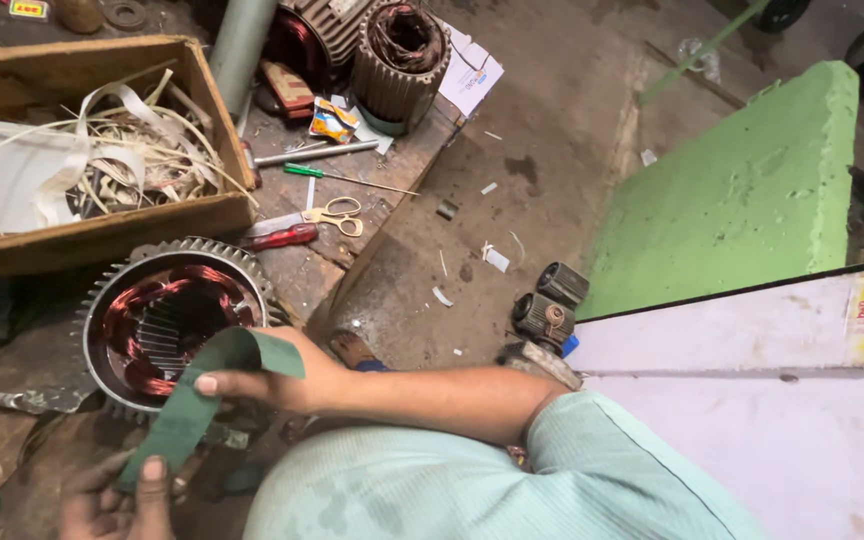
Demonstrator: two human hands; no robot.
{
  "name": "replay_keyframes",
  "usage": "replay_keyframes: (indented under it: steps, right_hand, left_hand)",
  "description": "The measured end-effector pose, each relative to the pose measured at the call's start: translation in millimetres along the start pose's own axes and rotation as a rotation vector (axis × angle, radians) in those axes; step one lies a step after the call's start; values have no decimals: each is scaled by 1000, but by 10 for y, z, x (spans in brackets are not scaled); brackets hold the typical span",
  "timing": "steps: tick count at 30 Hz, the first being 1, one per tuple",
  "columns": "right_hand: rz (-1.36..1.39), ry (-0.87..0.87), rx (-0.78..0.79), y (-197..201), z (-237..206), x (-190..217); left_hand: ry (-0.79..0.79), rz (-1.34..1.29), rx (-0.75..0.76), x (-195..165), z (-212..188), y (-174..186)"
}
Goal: The person cuts green insulating tape with scissors and inserts the pieces into the slots of a motor stator. They then use a hammer to tap the tape into place, repeating the process for several slots.
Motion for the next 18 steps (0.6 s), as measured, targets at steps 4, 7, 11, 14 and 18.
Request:
replay_keyframes:
  steps: [4, 7, 11, 14, 18]
  right_hand:
    - [38, -58, 25, 32, -6, -47]
    - [-69, -74, 40, 19, 7, -16]
    - [-7, -217, 26, -37, 11, -51]
    - [34, -18, 56, -99, 39, 56]
    - [-47, -44, 76, -137, 51, -6]
  left_hand:
    - [-46, 16, -10, 93, -4, -28]
    - [-65, -85, -6, 158, -36, -46]
    - [-52, -109, -47, 281, -106, 51]
    - [-19, -55, -75, 406, -128, 152]
    - [-125, -15, -39, 466, -113, 220]
Point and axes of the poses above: each hand's wrist, its own z-axis towards the middle knuckle, its own y-axis out of the back of the hand, x = y × z, the point moved 6 cm from there along z, towards the middle knuckle, and after that the axes turned 7 degrees about z, right-handed, at the moved point
